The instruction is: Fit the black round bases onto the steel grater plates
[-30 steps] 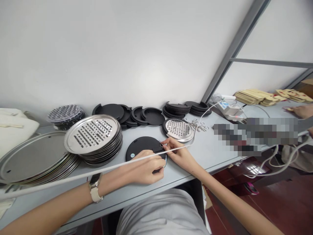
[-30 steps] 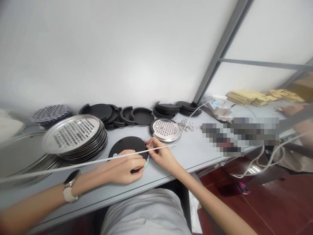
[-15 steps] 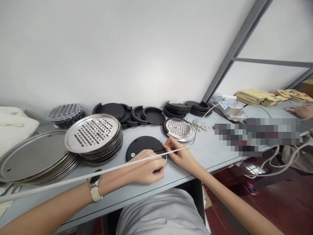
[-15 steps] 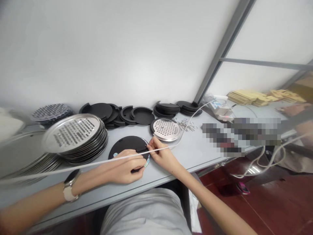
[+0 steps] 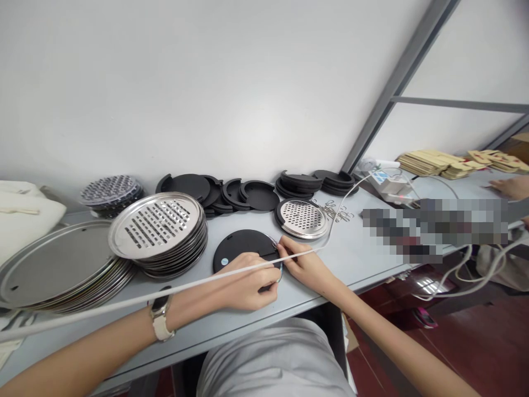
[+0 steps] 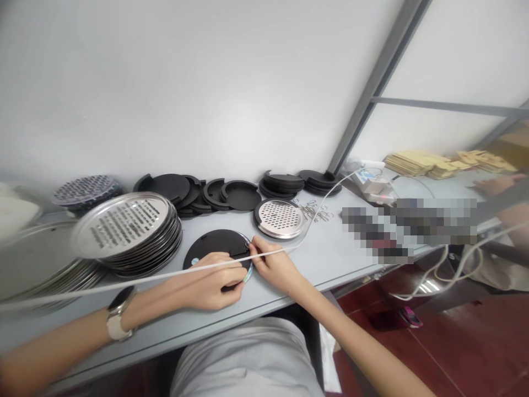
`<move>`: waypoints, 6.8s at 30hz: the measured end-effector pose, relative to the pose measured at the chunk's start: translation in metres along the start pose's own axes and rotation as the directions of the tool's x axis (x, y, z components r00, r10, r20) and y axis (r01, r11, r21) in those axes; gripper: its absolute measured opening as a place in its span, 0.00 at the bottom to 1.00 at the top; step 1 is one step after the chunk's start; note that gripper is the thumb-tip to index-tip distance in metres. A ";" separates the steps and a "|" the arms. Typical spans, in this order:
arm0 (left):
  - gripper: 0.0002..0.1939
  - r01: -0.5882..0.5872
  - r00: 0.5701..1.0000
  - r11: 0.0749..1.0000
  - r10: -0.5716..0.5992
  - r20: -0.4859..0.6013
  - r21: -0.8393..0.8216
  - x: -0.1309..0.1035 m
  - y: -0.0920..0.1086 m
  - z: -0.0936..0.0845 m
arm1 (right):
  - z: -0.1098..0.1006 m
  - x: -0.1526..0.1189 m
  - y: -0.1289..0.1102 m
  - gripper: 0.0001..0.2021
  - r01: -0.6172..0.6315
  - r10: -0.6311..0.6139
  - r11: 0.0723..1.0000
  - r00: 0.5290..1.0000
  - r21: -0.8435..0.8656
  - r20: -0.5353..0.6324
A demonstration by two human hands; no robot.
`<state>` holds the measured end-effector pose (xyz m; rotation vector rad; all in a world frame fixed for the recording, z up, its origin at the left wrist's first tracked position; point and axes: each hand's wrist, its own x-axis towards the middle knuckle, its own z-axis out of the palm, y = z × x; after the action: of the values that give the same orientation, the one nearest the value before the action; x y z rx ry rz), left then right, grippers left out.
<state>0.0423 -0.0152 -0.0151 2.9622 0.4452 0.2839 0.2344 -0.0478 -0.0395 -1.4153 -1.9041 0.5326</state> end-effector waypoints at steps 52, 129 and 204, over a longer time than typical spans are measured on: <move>0.45 0.354 0.933 0.922 -0.360 0.011 0.157 -0.011 0.013 0.011 | -0.006 0.003 -0.002 0.10 0.060 0.016 0.904 0.985 -0.424 0.174; 0.45 0.410 0.911 0.896 -0.413 -0.019 0.170 -0.007 0.020 0.010 | -0.018 0.002 -0.006 0.12 0.121 0.015 0.848 0.968 -0.516 0.251; 0.40 0.418 0.908 0.870 -0.396 -0.134 0.261 -0.002 0.019 0.016 | -0.001 0.019 0.011 0.14 0.028 -0.021 0.968 0.999 -0.251 0.030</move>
<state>0.0490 -0.0350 -0.0277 3.0239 1.1969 0.3060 0.2390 -0.0264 -0.0408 -1.5470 -2.0656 0.3067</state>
